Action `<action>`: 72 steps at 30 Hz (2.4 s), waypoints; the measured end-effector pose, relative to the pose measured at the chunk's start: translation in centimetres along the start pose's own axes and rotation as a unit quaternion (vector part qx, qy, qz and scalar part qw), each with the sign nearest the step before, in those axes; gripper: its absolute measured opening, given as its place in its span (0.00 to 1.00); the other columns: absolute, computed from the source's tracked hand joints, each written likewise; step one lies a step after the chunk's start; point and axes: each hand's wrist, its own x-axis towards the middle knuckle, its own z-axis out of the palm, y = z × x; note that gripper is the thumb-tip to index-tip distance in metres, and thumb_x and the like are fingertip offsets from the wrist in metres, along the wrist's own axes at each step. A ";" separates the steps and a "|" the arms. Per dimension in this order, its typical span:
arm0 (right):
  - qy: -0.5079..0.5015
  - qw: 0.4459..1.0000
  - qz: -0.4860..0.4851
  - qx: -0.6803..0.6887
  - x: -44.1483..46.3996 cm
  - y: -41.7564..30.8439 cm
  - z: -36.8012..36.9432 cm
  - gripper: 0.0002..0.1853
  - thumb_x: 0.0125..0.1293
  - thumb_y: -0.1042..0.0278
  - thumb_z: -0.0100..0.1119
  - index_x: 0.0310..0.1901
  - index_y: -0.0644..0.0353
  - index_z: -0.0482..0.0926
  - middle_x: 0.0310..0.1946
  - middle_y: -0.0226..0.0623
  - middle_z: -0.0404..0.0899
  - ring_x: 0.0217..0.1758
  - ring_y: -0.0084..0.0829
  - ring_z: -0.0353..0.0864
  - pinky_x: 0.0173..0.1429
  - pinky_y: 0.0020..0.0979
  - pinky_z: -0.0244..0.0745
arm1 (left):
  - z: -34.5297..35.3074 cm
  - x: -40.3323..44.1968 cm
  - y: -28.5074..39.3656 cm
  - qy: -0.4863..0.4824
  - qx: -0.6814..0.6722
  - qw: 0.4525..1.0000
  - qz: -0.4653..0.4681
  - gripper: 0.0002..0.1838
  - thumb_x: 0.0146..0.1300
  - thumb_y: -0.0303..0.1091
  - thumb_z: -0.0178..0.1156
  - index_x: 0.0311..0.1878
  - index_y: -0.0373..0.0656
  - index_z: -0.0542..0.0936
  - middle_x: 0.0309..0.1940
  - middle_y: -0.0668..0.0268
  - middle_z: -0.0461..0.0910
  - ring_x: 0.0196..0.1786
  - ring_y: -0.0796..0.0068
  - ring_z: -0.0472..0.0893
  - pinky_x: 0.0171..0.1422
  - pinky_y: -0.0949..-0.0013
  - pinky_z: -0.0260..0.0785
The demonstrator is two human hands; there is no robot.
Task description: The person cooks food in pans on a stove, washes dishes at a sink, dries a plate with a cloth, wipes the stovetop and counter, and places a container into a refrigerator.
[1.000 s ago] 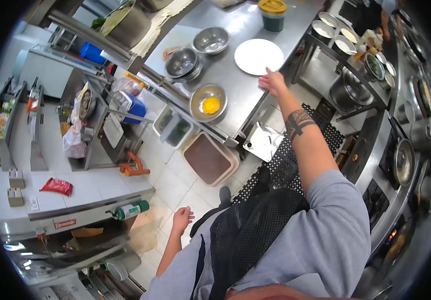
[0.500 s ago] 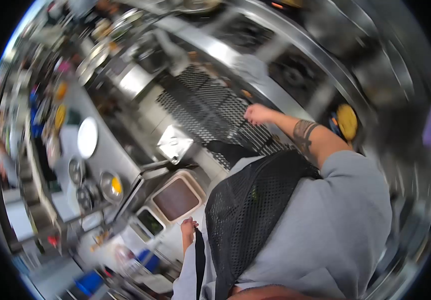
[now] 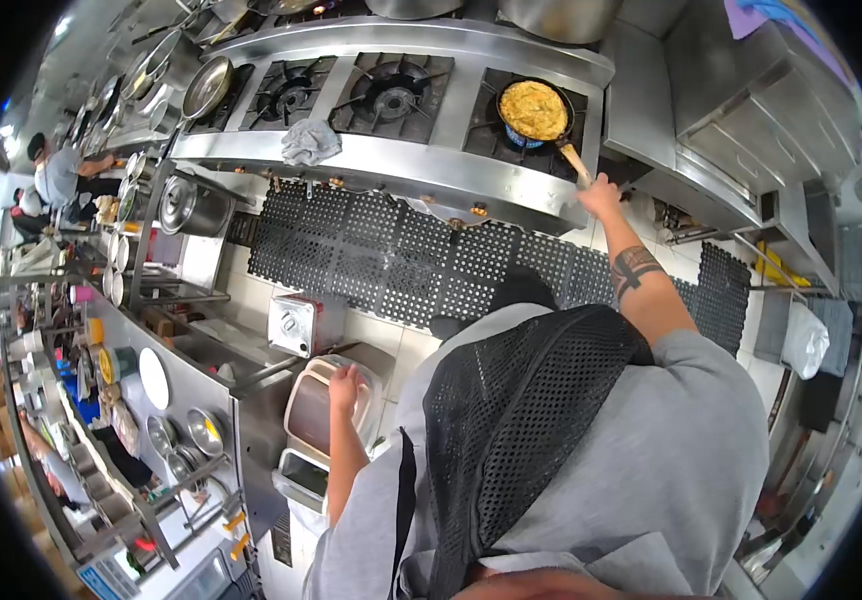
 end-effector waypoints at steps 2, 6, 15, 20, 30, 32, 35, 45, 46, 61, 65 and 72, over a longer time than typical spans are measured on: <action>-0.059 0.989 -0.058 0.125 4.0 1.2 3.0 0.35 0.55 0.52 0.66 0.62 0.62 0.70 0.57 0.59 0.78 0.60 0.53 0.79 0.64 0.48 0.74 | 3.1 -3.5 4.4 0.026 0.059 0.997 0.029 0.17 0.74 0.42 0.57 0.53 0.36 0.79 0.37 0.65 0.82 0.36 0.75 0.82 0.38 0.69 0.72; -0.091 0.962 -0.243 0.087 4.8 0.2 5.5 0.23 0.60 0.62 0.58 0.54 0.67 0.74 0.44 0.60 0.83 0.48 0.49 0.86 0.53 0.45 0.80 | 8.9 -9.7 3.3 0.067 0.036 0.996 0.040 0.18 0.73 0.42 0.58 0.55 0.36 0.79 0.40 0.63 0.84 0.39 0.74 0.83 0.39 0.69 0.72; -0.429 0.819 -0.073 0.373 7.9 3.1 2.2 0.12 0.61 0.67 0.57 0.38 0.69 0.78 0.24 0.40 0.82 0.23 0.37 0.85 0.27 0.37 0.82 | 24.0 -30.3 -23.8 -0.078 0.352 0.933 -0.022 0.11 0.69 0.34 0.54 0.46 0.38 0.82 0.30 0.65 0.82 0.32 0.74 0.80 0.32 0.67 0.71; -0.521 0.686 0.005 0.508 9.1 2.0 5.7 0.10 0.64 0.60 0.60 0.34 0.58 0.74 0.19 0.31 0.71 0.15 0.28 0.72 0.20 0.37 0.69 | 31.5 -41.6 -25.1 0.007 0.224 0.957 -0.182 0.12 0.70 0.34 0.55 0.47 0.37 0.81 0.32 0.65 0.82 0.34 0.73 0.81 0.35 0.68 0.72; -0.446 0.756 -0.114 0.464 -2.8 3.5 -0.6 0.28 0.70 0.35 0.55 0.24 0.49 0.65 0.11 0.22 0.56 0.07 0.21 0.54 0.11 0.29 0.50 | 36.2 -39.1 -11.6 0.168 -0.076 0.971 -0.151 0.18 0.70 0.38 0.57 0.55 0.35 0.79 0.39 0.62 0.84 0.40 0.72 0.84 0.43 0.70 0.74; -0.474 0.780 -0.159 0.376 -3.8 3.7 -1.8 0.28 0.70 0.34 0.55 0.24 0.49 0.64 0.11 0.21 0.56 0.07 0.21 0.53 0.11 0.29 0.48 | 37.0 -38.8 -11.8 0.154 -0.053 0.978 -0.132 0.19 0.70 0.39 0.57 0.57 0.35 0.78 0.40 0.62 0.84 0.41 0.72 0.84 0.44 0.69 0.74; -0.522 0.762 -0.158 0.348 -6.0 4.2 -2.8 0.27 0.69 0.34 0.56 0.24 0.48 0.64 0.12 0.21 0.57 0.08 0.20 0.53 0.11 0.28 0.48 | 38.4 -39.1 -13.1 0.160 -0.087 0.978 -0.106 0.20 0.70 0.40 0.58 0.57 0.35 0.78 0.41 0.61 0.85 0.42 0.71 0.85 0.45 0.67 0.75; -0.540 0.785 -0.257 0.163 -17.0 10.5 -0.3 0.29 0.71 0.37 0.53 0.26 0.57 0.73 0.13 0.28 0.65 0.10 0.28 0.63 0.13 0.35 0.58 | 47.8 -50.8 -30.6 0.199 -0.243 0.910 -0.271 0.12 0.67 0.38 0.57 0.41 0.37 0.81 0.27 0.64 0.81 0.30 0.71 0.81 0.31 0.67 0.72; -0.489 0.800 -0.311 0.151 -17.6 9.1 -1.2 0.30 0.71 0.37 0.53 0.27 0.60 0.76 0.13 0.30 0.66 0.11 0.30 0.65 0.14 0.37 0.59 | 48.9 -51.9 -34.1 0.180 -0.147 0.952 -0.199 0.12 0.68 0.38 0.56 0.39 0.37 0.81 0.27 0.64 0.80 0.28 0.71 0.80 0.29 0.67 0.70; -0.232 0.701 -0.618 0.270 -31.2 -14.8 -43.2 0.29 0.68 0.35 0.56 0.24 0.54 0.68 0.14 0.21 0.58 0.11 0.16 0.53 0.15 0.26 0.45 | 54.8 -55.3 -35.0 0.232 -0.188 0.913 -0.280 0.16 0.65 0.43 0.59 0.44 0.39 0.84 0.36 0.55 0.86 0.41 0.60 0.87 0.45 0.57 0.79; -0.419 0.682 -0.533 0.275 -31.1 -11.1 -31.4 0.28 0.67 0.34 0.57 0.25 0.52 0.68 0.13 0.19 0.57 0.10 0.16 0.51 0.14 0.26 0.46 | 57.2 -51.0 -44.1 0.197 -0.394 0.871 -0.218 0.15 0.70 0.42 0.55 0.45 0.39 0.79 0.34 0.60 0.82 0.35 0.65 0.84 0.34 0.62 0.77; -0.519 0.749 -0.378 0.164 -26.5 3.1 -3.4 0.27 0.70 0.40 0.57 0.22 0.55 0.71 0.14 0.27 0.65 0.10 0.21 0.60 0.13 0.29 0.52 | 53.1 -55.9 -35.8 0.231 -0.359 0.858 -0.285 0.10 0.67 0.35 0.58 0.45 0.40 0.78 0.31 0.64 0.80 0.30 0.72 0.80 0.32 0.65 0.71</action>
